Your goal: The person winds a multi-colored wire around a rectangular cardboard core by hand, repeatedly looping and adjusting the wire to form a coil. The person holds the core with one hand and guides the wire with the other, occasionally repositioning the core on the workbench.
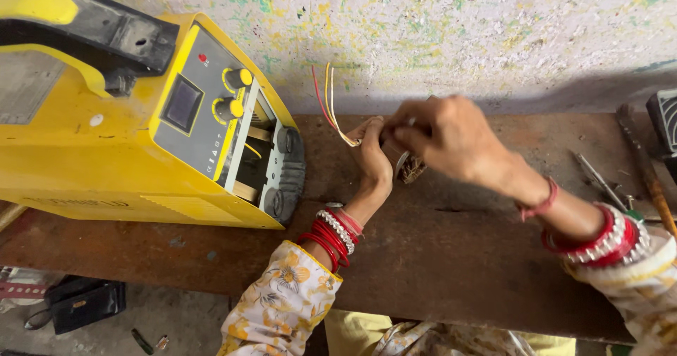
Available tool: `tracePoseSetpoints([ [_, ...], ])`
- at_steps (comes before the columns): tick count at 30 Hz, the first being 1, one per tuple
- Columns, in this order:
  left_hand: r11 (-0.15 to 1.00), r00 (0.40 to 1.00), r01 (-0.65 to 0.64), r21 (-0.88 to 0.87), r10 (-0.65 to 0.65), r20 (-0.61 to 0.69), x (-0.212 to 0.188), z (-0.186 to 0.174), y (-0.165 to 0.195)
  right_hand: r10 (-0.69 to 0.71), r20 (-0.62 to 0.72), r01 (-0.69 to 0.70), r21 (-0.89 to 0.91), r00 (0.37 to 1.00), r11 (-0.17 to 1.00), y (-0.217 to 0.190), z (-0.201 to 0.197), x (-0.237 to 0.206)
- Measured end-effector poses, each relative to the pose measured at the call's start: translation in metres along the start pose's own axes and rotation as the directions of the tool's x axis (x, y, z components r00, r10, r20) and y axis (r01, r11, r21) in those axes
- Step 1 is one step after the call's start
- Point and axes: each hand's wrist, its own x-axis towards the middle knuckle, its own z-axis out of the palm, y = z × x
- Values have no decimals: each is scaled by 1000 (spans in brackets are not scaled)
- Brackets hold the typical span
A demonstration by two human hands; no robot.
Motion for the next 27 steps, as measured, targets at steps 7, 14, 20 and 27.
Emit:
tracePoseSetpoints([
  [7,999,998,-40,-17,41,39,4,-3,-8,-143,-22,144,78,989,986,9,3,-1],
  [14,998,1000,-10,-62,12,24,3,0,-3,-178,-64,178,-7,982,984,-2,-1,1],
  [20,1000,1000,-14,-4,14,24,0,-1,-1,-201,-64,201,-6,977,980,1,0,-1],
  [27,994,994,-88,-62,92,58,8,-7,-17,-199,41,196,73,979,978,8,-3,2],
])
